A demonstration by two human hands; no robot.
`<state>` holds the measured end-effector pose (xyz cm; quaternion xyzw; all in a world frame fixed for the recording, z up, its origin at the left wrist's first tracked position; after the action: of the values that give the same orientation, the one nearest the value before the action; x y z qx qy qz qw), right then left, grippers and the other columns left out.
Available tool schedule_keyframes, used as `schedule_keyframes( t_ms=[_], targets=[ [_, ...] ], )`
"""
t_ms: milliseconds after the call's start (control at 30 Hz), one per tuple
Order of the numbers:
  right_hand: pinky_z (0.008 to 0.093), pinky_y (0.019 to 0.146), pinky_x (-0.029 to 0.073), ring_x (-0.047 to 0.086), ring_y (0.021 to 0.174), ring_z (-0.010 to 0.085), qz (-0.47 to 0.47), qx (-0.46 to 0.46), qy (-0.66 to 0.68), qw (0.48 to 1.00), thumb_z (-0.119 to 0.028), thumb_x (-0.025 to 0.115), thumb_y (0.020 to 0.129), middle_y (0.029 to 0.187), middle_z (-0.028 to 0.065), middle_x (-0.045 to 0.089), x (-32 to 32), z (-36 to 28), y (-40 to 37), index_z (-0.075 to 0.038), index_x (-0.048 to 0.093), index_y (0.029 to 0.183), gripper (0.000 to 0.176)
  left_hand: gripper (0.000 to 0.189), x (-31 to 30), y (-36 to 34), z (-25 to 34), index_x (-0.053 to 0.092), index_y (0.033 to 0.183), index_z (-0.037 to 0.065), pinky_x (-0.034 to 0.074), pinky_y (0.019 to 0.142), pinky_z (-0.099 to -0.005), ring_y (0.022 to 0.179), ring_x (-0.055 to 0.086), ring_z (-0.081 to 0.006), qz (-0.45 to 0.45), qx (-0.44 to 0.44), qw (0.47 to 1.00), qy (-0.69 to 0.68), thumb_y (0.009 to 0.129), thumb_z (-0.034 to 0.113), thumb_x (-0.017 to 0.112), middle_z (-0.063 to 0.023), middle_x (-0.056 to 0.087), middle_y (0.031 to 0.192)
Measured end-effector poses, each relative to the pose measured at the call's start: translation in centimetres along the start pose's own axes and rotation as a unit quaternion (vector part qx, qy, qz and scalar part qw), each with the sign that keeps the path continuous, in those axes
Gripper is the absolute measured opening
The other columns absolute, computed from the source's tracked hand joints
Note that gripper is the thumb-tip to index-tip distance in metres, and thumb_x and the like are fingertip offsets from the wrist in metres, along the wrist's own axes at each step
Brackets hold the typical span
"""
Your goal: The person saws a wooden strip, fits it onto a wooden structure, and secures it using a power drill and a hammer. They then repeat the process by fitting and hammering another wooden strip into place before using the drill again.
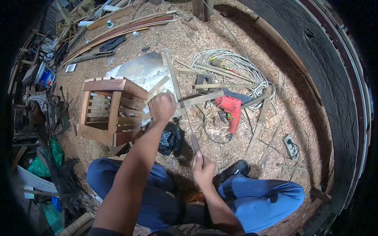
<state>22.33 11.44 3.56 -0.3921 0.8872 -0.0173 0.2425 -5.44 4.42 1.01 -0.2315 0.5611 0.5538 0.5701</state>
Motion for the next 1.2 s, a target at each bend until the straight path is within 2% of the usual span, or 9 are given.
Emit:
schedule_keyframes(
  t_ms=[133, 233, 333, 467, 667, 833, 967, 1033, 1200],
  targets=[
    [0.0404, 0.047, 0.035, 0.047, 0.045, 0.0171, -0.002, 0.014, -0.063, 0.998, -0.029, 0.058, 0.105, 0.049, 0.0138, 0.049, 0.2, 1.1, 0.5, 0.005, 0.060, 0.068, 0.050, 0.032, 0.3, 0.0, -0.1, 0.074, 0.069, 0.005, 0.059, 0.063, -0.0459, 0.063, 0.072, -0.0340, -0.004, 0.013, 1.000, 0.008, 0.093, 0.021, 0.060, -0.0163, 0.073, 0.073],
    [0.0391, 0.047, 0.037, 0.048, 0.045, 0.0156, 0.000, -0.005, -0.024, 1.000, -0.028, 0.058, 0.105, 0.049, 0.0132, 0.049, 3.1, -1.1, 5.0, 0.005, 0.061, 0.067, 0.050, 0.033, 0.5, -0.2, -0.3, 0.074, 0.069, 0.006, 0.059, 0.064, -0.0465, 0.063, 0.072, -0.0341, 0.005, 0.008, 1.000, 0.016, 0.093, 0.021, 0.059, -0.0159, 0.073, 0.074],
    [0.0386, 0.047, 0.037, 0.048, 0.045, 0.0153, -0.023, -0.017, 0.020, 0.999, -0.028, 0.057, 0.105, 0.049, 0.0133, 0.050, 2.1, -0.9, 3.4, 0.006, 0.061, 0.067, 0.051, 0.033, 0.2, 0.0, -0.3, 0.074, 0.068, 0.006, 0.059, 0.063, -0.0468, 0.063, 0.072, -0.0346, 0.008, 0.005, 1.000, 0.005, 0.093, 0.021, 0.059, -0.0156, 0.073, 0.072],
    [0.0388, 0.047, 0.036, 0.048, 0.045, 0.0157, -0.011, -0.003, -0.024, 1.000, -0.029, 0.057, 0.105, 0.049, 0.0132, 0.049, -0.8, 0.8, -0.5, 0.005, 0.060, 0.066, 0.053, 0.033, 0.4, 0.0, -0.3, 0.074, 0.070, 0.005, 0.058, 0.063, -0.0475, 0.065, 0.072, -0.0357, -0.014, 0.006, 1.000, -0.006, 0.094, 0.021, 0.058, -0.0161, 0.073, 0.074],
    [0.0387, 0.047, 0.038, 0.052, 0.046, 0.0161, 0.008, -0.024, -0.030, 0.999, -0.029, 0.057, 0.106, 0.050, 0.0139, 0.050, 3.2, -0.7, 5.2, 0.006, 0.061, 0.066, 0.053, 0.031, 0.5, -0.1, -0.3, 0.075, 0.078, 0.004, 0.058, 0.069, -0.0495, 0.072, 0.073, -0.0367, -0.065, -0.017, 0.998, 0.007, 0.095, 0.023, 0.057, -0.0173, 0.075, 0.081],
    [0.0422, 0.047, 0.034, 0.043, 0.046, 0.0166, -0.005, -0.002, 0.017, 1.000, -0.030, 0.057, 0.105, 0.049, 0.0138, 0.045, -0.1, 0.1, 0.2, 0.006, 0.058, 0.066, 0.053, 0.032, 0.1, 0.3, 0.0, 0.076, 0.080, 0.005, 0.058, 0.072, -0.0494, 0.072, 0.073, -0.0366, -0.074, -0.030, 0.997, -0.007, 0.096, 0.024, 0.057, -0.0172, 0.075, 0.081],
    [0.0417, 0.048, 0.036, 0.047, 0.046, 0.0162, -0.011, -0.007, -0.035, 0.999, -0.028, 0.057, 0.105, 0.049, 0.0138, 0.045, 1.3, 0.1, 1.8, 0.006, 0.059, 0.067, 0.051, 0.032, 0.8, -0.1, -0.2, 0.076, 0.079, 0.005, 0.058, 0.071, -0.0496, 0.071, 0.073, -0.0371, -0.047, -0.008, 0.999, 0.003, 0.096, 0.025, 0.056, -0.0174, 0.075, 0.080],
    [0.0417, 0.047, 0.026, 0.036, 0.049, 0.0121, 0.021, -0.032, 0.016, 0.999, -0.027, 0.056, 0.106, 0.049, 0.0061, 0.037, 3.2, -2.0, 5.3, 0.005, 0.050, 0.061, 0.056, 0.034, 0.7, -0.1, -0.2, 0.075, 0.076, 0.005, 0.058, 0.071, -0.0498, 0.071, 0.073, -0.0372, -0.044, -0.014, 0.999, 0.006, 0.096, 0.025, 0.056, -0.0177, 0.074, 0.079],
    [0.0414, 0.047, 0.026, 0.035, 0.048, 0.0120, 0.028, -0.025, 0.028, 0.999, -0.028, 0.057, 0.106, 0.048, 0.0055, 0.037, 0.7, -0.5, 0.1, 0.004, 0.048, 0.059, 0.058, 0.037, 0.4, 0.1, 0.0, 0.074, 0.070, 0.005, 0.058, 0.071, -0.0495, 0.071, 0.072, -0.0375, -0.039, -0.025, 0.999, 0.000, 0.096, 0.024, 0.056, -0.0180, 0.074, 0.078]
  ],
)
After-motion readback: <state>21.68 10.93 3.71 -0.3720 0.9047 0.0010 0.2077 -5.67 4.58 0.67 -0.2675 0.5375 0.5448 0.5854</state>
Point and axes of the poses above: each hand's wrist, its own y-axis towards the middle knuckle, its own x-axis out of the palm, z = x × y, the point moved 4 cm from there along y, towards the middle knuckle
